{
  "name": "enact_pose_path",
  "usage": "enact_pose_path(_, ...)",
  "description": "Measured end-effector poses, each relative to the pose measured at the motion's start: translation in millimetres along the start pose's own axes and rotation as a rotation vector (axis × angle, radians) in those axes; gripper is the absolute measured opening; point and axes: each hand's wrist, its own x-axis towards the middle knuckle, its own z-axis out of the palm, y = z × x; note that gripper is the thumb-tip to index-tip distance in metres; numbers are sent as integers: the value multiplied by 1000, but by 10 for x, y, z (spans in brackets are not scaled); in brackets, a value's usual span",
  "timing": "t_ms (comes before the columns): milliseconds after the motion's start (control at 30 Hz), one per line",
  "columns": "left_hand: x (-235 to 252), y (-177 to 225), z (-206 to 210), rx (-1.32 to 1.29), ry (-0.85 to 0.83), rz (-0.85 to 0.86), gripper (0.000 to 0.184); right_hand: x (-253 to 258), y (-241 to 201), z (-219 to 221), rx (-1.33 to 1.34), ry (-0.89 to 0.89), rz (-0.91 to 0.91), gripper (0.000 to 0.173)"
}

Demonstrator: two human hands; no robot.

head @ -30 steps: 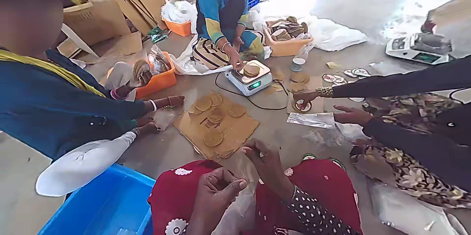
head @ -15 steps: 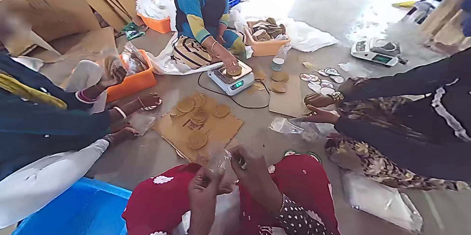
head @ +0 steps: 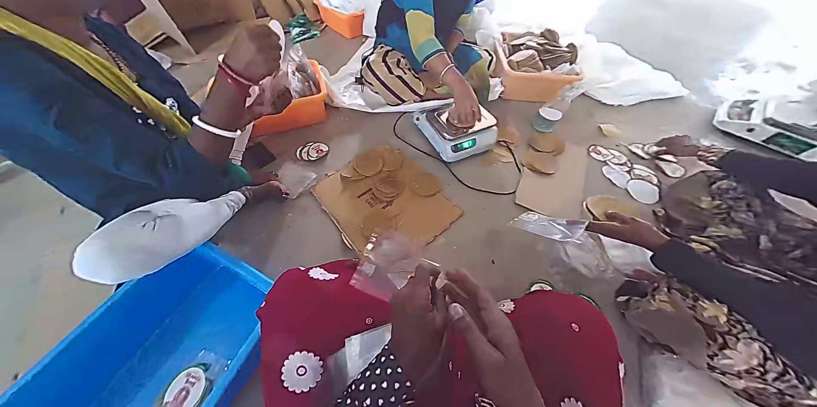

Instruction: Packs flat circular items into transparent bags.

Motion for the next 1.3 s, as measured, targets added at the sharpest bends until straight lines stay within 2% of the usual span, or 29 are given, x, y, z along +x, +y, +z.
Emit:
enact_pose_path(67, 33, -48, -7, 9, 42, 6, 17, -57, -46, 5, 23, 49, -91, 54)
enact_pose_path(133, 54, -88, -24, -32, 71, 24, 15, -98, -43, 9, 4, 19, -120, 49)
enact_pose_path(200, 22, -65, -25, -71, 58, 51, 14, -82, 11, 10, 25, -59, -24, 44)
enact_pose_path(267, -32, 12, -16, -28, 65, 87, 18, -15, 4, -3, 145, -98, 160, 41)
enact_pose_path(333, -86, 59, 4, 48, 71, 125, 20, 31, -48, -39, 220, -74, 204, 38)
enact_pose_path(433, -100, -33, 29, 78, 96, 158, 17, -9, -138, -131, 256, 50, 59, 46)
enact_pose_path(500, -87, -98, 38, 46, 115, 150, 15, -39, -192, -162, 349, 44, -20, 45)
enact_pose_path(567, -103, -92, 65, 9, 105, 132, 12, -63, -144, -119, 386, -4, -25, 43)
enact_pose_path(733, -153, -108, 120, -118, 65, 66, 11, -97, 17, -82, 317, 72, 98, 41)
enact_pose_path(833, -172, -113, 93, -132, 48, 41, 12, -117, -3, -137, 276, 12, 209, 40)
enact_pose_path(933, -199, -43, 105, -90, 33, 63, 14, -119, -51, -145, 254, -84, 259, 49)
enact_pose_path(1067, -389, 180, 128, -156, 2, 201, 14, 55, 31, -125, 374, -86, 315, 77)
enact_pose_path(1133, -504, 292, 99, -243, -35, 261, 11, 134, 84, -130, 444, -61, 378, 77)
enact_pose_path(1200, -537, 276, 44, -439, -69, 165, 9, 158, 187, -158, 463, -109, 300, 82)
enact_pose_path(1233, -518, 231, -3, -569, -95, 48, 14, 179, 255, -178, 458, -153, 204, 94)
enact_pose_path(1267, -463, 180, -58, -709, -113, -100, 28, 182, 251, -207, 441, -210, 119, 99)
enact_pose_path(1300, -376, 121, -109, -822, -146, -251, 49, 156, 174, -242, 370, -261, 63, 100)
